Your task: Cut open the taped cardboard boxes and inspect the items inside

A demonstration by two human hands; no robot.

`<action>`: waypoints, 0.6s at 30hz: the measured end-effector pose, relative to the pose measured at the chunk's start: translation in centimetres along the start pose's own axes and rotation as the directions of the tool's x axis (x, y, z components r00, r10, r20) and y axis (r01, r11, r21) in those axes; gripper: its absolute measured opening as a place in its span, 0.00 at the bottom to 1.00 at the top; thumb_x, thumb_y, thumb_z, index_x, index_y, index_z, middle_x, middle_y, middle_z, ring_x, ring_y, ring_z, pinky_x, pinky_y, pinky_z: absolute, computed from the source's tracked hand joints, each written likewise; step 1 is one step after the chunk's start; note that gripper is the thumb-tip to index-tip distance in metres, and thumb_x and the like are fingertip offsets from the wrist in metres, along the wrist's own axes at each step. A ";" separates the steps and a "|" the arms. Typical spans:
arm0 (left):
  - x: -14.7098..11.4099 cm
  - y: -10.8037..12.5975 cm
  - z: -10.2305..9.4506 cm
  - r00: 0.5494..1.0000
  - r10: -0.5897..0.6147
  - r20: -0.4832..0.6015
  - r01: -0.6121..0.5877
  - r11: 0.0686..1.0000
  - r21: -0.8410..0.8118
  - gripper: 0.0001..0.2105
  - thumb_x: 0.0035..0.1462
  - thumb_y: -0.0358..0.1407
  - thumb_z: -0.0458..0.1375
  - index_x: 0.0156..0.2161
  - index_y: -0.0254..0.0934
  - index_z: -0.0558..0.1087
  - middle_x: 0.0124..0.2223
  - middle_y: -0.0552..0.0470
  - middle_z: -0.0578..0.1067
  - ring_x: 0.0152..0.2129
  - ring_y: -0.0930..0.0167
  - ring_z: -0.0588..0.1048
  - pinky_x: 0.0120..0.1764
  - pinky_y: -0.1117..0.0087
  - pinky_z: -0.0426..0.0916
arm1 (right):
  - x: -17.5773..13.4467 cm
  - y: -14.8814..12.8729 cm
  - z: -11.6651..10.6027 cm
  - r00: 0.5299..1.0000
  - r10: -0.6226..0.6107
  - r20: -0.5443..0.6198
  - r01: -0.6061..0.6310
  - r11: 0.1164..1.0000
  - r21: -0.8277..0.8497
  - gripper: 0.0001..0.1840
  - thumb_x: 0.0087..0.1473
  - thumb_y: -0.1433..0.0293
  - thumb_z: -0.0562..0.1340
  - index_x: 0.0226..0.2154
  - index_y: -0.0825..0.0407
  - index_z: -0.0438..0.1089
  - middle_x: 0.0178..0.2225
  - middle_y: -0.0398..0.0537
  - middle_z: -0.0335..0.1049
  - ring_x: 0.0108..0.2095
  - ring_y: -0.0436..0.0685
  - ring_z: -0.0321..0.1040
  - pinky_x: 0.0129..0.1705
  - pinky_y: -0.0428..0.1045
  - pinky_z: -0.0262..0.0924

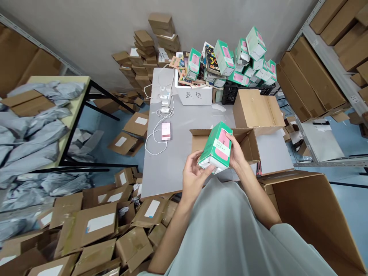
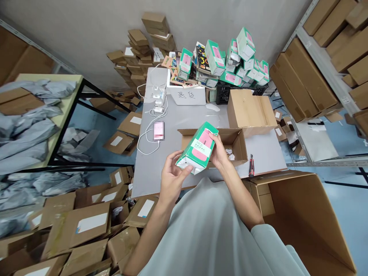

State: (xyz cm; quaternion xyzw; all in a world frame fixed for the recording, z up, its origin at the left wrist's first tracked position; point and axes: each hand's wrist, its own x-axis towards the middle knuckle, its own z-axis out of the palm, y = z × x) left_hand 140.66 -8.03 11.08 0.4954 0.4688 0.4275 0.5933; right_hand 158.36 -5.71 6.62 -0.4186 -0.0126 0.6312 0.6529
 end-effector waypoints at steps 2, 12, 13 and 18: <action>0.0 0.2 0.3 0.999 0.021 -0.044 -0.020 0.999 0.028 0.31 0.52 0.49 0.81 0.57 0.42 0.79 0.58 0.42 0.82 0.53 0.60 0.84 0.49 0.66 0.83 | 0.0 0.2 -0.2 0.999 -0.027 -0.018 0.026 1.000 -0.007 0.31 0.46 0.46 0.80 0.42 0.41 0.68 0.35 0.36 0.75 0.37 0.58 0.74 0.40 0.53 0.72; -1.1 0.3 1.7 0.992 0.051 -0.119 -0.046 0.998 0.037 0.30 0.54 0.50 0.80 0.56 0.39 0.79 0.55 0.42 0.84 0.46 0.62 0.86 0.44 0.67 0.82 | -0.7 -0.1 -0.5 0.989 -0.146 -0.034 0.146 0.989 -0.004 0.26 0.51 0.49 0.79 0.44 0.40 0.71 0.37 0.35 0.74 0.36 0.55 0.72 0.47 0.54 0.75; -1.1 0.3 1.8 0.991 0.061 -0.118 -0.057 0.998 0.038 0.30 0.54 0.50 0.80 0.56 0.40 0.79 0.55 0.42 0.84 0.47 0.62 0.86 0.45 0.67 0.82 | -0.9 -0.2 -0.4 0.989 -0.147 -0.031 0.147 0.989 -0.002 0.26 0.51 0.49 0.79 0.44 0.40 0.71 0.37 0.34 0.75 0.36 0.55 0.73 0.47 0.54 0.75; -0.9 0.1 1.9 0.990 0.086 -0.113 -0.081 0.995 0.049 0.30 0.50 0.51 0.82 0.52 0.40 0.78 0.56 0.42 0.82 0.56 0.59 0.83 0.52 0.64 0.81 | -1.3 0.3 -0.3 0.991 -0.129 -0.033 0.128 0.992 -0.014 0.28 0.50 0.47 0.78 0.44 0.40 0.69 0.39 0.37 0.77 0.41 0.60 0.77 0.48 0.56 0.76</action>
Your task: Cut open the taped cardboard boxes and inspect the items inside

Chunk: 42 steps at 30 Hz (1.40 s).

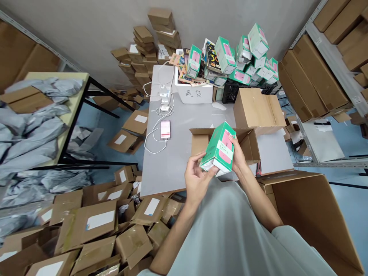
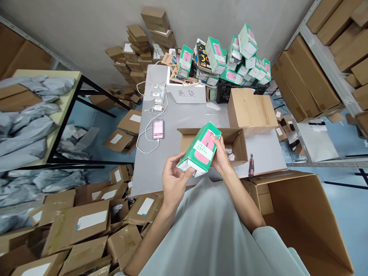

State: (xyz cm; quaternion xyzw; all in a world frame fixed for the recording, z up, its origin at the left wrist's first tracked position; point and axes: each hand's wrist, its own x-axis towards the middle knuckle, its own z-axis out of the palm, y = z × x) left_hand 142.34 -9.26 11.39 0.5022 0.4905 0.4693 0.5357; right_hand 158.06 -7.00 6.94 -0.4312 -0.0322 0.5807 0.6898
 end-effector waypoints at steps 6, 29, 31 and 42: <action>-0.5 0.2 0.2 1.000 0.022 0.011 -0.022 1.000 0.018 0.30 0.54 0.52 0.79 0.55 0.41 0.77 0.57 0.42 0.81 0.56 0.58 0.82 0.49 0.64 0.81 | -0.1 -0.3 0.0 1.000 -0.029 0.007 0.029 0.999 -0.017 0.28 0.51 0.46 0.77 0.45 0.39 0.69 0.40 0.37 0.77 0.44 0.61 0.78 0.48 0.56 0.77; -1.7 2.0 -0.2 0.982 0.012 0.187 -0.007 1.000 -0.026 0.29 0.62 0.51 0.74 0.63 0.41 0.77 0.64 0.37 0.81 0.50 0.58 0.86 0.41 0.66 0.84 | -1.0 -2.6 -0.7 0.994 -0.110 0.001 0.110 0.991 -0.077 0.23 0.53 0.51 0.77 0.44 0.40 0.71 0.43 0.38 0.77 0.44 0.58 0.75 0.53 0.56 0.75; -1.5 1.8 -0.1 0.988 -0.023 0.156 0.024 1.000 -0.002 0.31 0.58 0.52 0.77 0.61 0.41 0.78 0.63 0.37 0.81 0.49 0.58 0.86 0.40 0.67 0.85 | -1.0 -2.4 -0.9 0.993 -0.115 0.010 0.115 0.988 -0.104 0.23 0.55 0.49 0.76 0.45 0.40 0.71 0.43 0.38 0.77 0.44 0.58 0.76 0.53 0.56 0.75; -1.0 1.5 -0.6 0.987 -0.090 0.135 0.089 0.996 0.011 0.26 0.61 0.52 0.75 0.57 0.39 0.81 0.59 0.39 0.84 0.46 0.60 0.87 0.42 0.65 0.85 | -0.9 -1.4 -1.5 0.995 -0.088 -0.052 0.081 0.988 -0.130 0.24 0.55 0.50 0.78 0.44 0.40 0.70 0.40 0.38 0.74 0.40 0.56 0.73 0.45 0.52 0.73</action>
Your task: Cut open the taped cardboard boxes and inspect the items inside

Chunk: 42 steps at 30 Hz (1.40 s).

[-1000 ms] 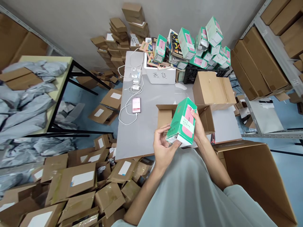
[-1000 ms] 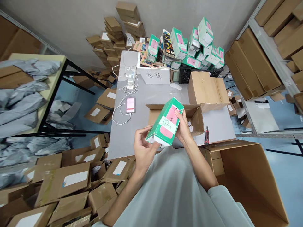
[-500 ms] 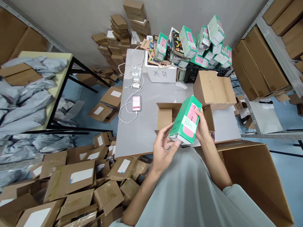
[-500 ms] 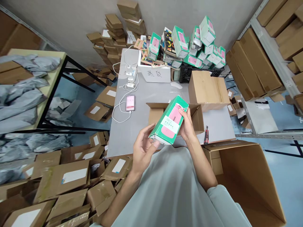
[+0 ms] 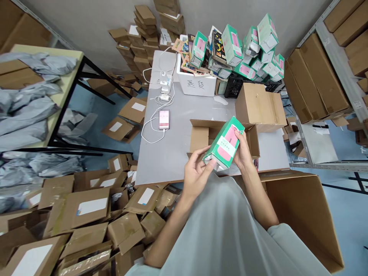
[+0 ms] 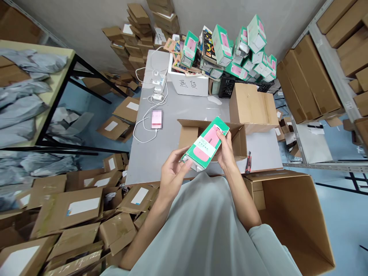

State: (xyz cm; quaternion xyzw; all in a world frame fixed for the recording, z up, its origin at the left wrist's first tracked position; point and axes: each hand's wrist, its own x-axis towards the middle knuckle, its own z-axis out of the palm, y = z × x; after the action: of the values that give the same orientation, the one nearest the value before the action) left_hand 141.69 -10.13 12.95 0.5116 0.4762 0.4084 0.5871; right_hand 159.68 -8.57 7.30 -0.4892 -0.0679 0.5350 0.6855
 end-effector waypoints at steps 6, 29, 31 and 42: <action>-0.4 -0.4 -0.3 0.999 -0.046 -0.010 0.046 0.999 0.008 0.25 0.65 0.51 0.70 0.61 0.38 0.80 0.61 0.38 0.83 0.46 0.61 0.86 0.43 0.65 0.83 | -0.3 -0.4 -0.1 1.000 -0.014 -0.011 0.013 0.999 -0.043 0.24 0.55 0.49 0.77 0.45 0.41 0.71 0.41 0.39 0.75 0.42 0.57 0.73 0.47 0.53 0.74; -1.3 -1.8 -0.7 0.962 -0.271 0.039 0.274 0.953 -0.133 0.29 0.61 0.41 0.70 0.66 0.45 0.76 0.65 0.44 0.80 0.58 0.61 0.81 0.54 0.62 0.81 | -0.8 -0.8 -0.3 0.994 -0.105 0.015 0.106 0.977 -0.185 0.30 0.54 0.48 0.77 0.53 0.37 0.69 0.50 0.42 0.78 0.50 0.61 0.76 0.49 0.56 0.76; -1.7 -1.7 -1.0 0.974 -0.210 0.082 0.220 0.966 -0.139 0.31 0.64 0.45 0.71 0.70 0.46 0.75 0.68 0.42 0.78 0.58 0.60 0.82 0.55 0.61 0.82 | -0.8 -1.1 -0.3 0.996 -0.090 0.020 0.092 0.982 -0.165 0.27 0.55 0.48 0.77 0.51 0.38 0.70 0.49 0.42 0.78 0.50 0.60 0.76 0.49 0.55 0.75; -1.7 -1.0 -1.0 0.968 0.248 -0.021 -0.242 0.956 0.164 0.15 0.75 0.44 0.65 0.60 0.43 0.84 0.63 0.41 0.84 0.61 0.58 0.83 0.52 0.61 0.86 | -1.2 -0.3 -0.2 0.998 0.069 0.012 -0.068 0.996 -0.049 0.26 0.52 0.48 0.79 0.45 0.40 0.74 0.42 0.38 0.77 0.43 0.57 0.74 0.45 0.52 0.72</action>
State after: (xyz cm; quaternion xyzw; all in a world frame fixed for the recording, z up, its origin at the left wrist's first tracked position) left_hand 140.38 -11.76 12.22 0.6036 0.4524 0.4488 0.4791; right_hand 159.52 -9.68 7.98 -0.5042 -0.0686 0.5597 0.6541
